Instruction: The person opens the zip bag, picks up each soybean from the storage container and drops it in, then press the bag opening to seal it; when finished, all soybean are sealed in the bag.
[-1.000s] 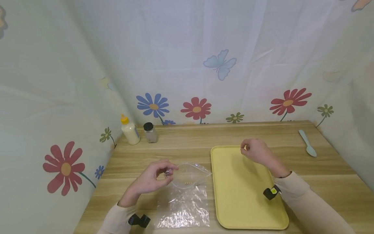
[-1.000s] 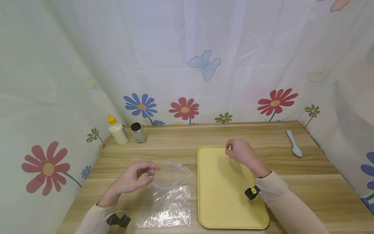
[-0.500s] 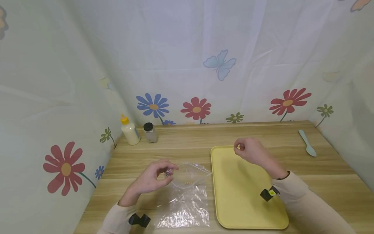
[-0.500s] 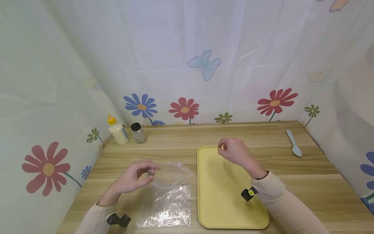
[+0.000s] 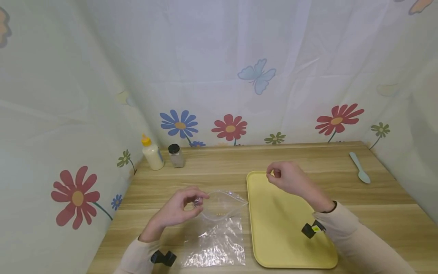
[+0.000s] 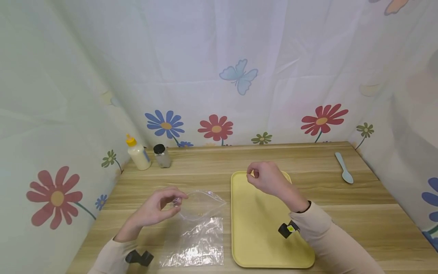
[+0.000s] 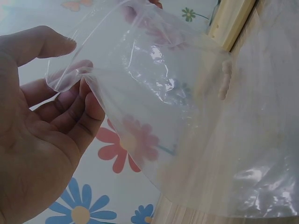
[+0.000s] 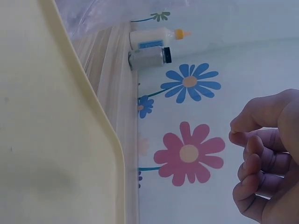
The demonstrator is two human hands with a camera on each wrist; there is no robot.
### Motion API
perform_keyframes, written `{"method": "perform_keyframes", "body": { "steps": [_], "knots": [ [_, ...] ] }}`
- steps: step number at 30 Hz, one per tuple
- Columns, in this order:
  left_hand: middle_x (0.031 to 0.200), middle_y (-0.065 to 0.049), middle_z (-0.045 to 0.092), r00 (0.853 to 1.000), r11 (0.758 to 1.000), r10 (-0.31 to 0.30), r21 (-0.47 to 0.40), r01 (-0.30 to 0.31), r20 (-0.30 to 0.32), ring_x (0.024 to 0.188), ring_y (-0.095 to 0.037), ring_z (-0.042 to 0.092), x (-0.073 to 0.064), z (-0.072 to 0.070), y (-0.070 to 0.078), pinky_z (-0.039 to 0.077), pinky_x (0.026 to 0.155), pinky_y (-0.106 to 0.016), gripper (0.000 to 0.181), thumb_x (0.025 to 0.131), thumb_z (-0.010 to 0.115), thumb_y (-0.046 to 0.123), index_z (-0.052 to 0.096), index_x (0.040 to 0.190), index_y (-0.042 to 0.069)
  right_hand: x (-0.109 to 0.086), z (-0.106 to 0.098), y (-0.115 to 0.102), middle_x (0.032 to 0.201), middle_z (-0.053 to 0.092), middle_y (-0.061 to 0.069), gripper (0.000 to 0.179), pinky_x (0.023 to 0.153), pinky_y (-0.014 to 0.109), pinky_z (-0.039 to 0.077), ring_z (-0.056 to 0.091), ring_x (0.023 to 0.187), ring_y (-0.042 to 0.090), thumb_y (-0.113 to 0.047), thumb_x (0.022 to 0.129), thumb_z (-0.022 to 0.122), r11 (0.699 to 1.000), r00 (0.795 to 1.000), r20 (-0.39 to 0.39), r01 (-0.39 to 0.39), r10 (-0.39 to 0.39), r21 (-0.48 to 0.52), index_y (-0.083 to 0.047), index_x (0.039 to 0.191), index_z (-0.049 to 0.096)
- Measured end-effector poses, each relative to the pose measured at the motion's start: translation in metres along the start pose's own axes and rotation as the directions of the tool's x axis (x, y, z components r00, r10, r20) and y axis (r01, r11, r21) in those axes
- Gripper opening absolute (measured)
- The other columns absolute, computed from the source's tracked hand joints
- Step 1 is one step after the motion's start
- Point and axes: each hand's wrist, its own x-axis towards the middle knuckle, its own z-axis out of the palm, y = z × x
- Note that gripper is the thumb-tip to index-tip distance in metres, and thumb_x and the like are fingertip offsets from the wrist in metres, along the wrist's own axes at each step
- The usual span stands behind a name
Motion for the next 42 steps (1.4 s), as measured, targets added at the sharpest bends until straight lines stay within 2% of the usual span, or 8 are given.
{"method": "perform_keyframes", "body": {
  "steps": [10, 15, 20, 24, 30, 37, 42],
  "knots": [
    [0.093, -0.003, 0.063, 1.0, 1.0, 0.014, -0.001, -0.014, 0.003, 0.085, -0.017, 0.06, 0.0, 0.0, 0.0, 0.057, 0.08, -0.028, 0.036, 0.081, 0.067, -0.005, 0.062, 0.116, -0.002, -0.001, 0.0, -0.02, 0.058, 0.046, -0.01, 0.004, 0.05, 0.02, 0.037, 0.039, 0.05, 0.004, -0.015, 0.084, 0.069, 0.996, 0.995, -0.069, 0.074, -0.071, 0.043, -0.012, 0.086, 0.071],
    [0.093, -0.003, 0.062, 1.0, 1.0, 0.016, 0.002, -0.016, 0.007, 0.085, -0.015, 0.06, 0.0, -0.001, 0.001, 0.057, 0.08, -0.028, 0.037, 0.082, 0.066, -0.004, 0.063, 0.118, 0.003, -0.002, 0.002, -0.029, 0.058, 0.044, -0.011, 0.006, 0.052, 0.02, 0.039, 0.039, 0.051, 0.003, -0.015, 0.084, 0.069, 0.986, 0.988, -0.091, 0.132, -0.123, 0.098, -0.009, 0.086, 0.071],
    [0.092, -0.001, 0.062, 1.0, 1.0, 0.01, 0.006, -0.01, 0.005, 0.086, -0.011, 0.06, 0.001, 0.0, 0.001, 0.057, 0.079, -0.027, 0.038, 0.081, 0.067, -0.005, 0.063, 0.118, 0.005, -0.003, 0.006, -0.039, 0.058, 0.044, -0.011, 0.007, 0.052, 0.02, 0.04, 0.039, 0.052, 0.002, -0.014, 0.084, 0.07, 0.975, 0.983, -0.088, 0.172, -0.161, 0.142, -0.008, 0.086, 0.071],
    [0.092, -0.003, 0.062, 0.999, 0.999, 0.031, 0.011, -0.031, 0.006, 0.086, -0.012, 0.059, 0.001, 0.0, 0.001, 0.057, 0.079, -0.028, 0.037, 0.081, 0.067, -0.005, 0.062, 0.118, 0.002, -0.003, 0.009, -0.045, 0.058, 0.043, -0.012, 0.003, 0.05, 0.019, 0.041, 0.038, 0.051, 0.001, -0.012, 0.084, 0.07, 0.966, 0.978, -0.088, 0.202, -0.19, 0.16, -0.01, 0.086, 0.07],
    [0.093, -0.003, 0.062, 1.0, 1.0, 0.026, 0.005, -0.027, 0.008, 0.086, -0.011, 0.059, 0.0, 0.0, 0.002, 0.057, 0.08, -0.028, 0.037, 0.081, 0.067, -0.005, 0.062, 0.117, -0.002, -0.002, 0.014, -0.053, 0.059, 0.043, -0.013, 0.005, 0.05, 0.019, 0.041, 0.038, 0.052, -0.001, -0.011, 0.082, 0.072, 0.953, 0.964, -0.111, 0.257, -0.241, 0.163, -0.013, 0.084, 0.069],
    [0.093, -0.003, 0.062, 1.0, 1.0, 0.02, 0.002, -0.02, 0.007, 0.086, -0.011, 0.06, 0.0, 0.0, 0.002, 0.057, 0.081, -0.028, 0.037, 0.081, 0.067, -0.005, 0.062, 0.118, 0.001, -0.002, 0.015, -0.063, 0.059, 0.042, -0.012, 0.002, 0.048, 0.017, 0.037, 0.037, 0.053, 0.0, -0.013, 0.084, 0.069, 0.936, 0.955, -0.104, 0.294, -0.278, 0.194, -0.011, 0.083, 0.069],
    [0.093, -0.003, 0.062, 1.0, 1.0, 0.008, -0.001, -0.008, 0.008, 0.086, -0.012, 0.06, 0.0, 0.0, 0.001, 0.057, 0.08, -0.028, 0.036, 0.081, 0.067, -0.005, 0.062, 0.117, -0.002, -0.003, 0.018, -0.07, 0.06, 0.043, -0.012, 0.001, 0.05, 0.017, 0.037, 0.038, 0.054, 0.0, -0.011, 0.084, 0.068, 0.926, 0.951, -0.094, 0.308, -0.294, 0.219, -0.012, 0.084, 0.069]
  ]
}}
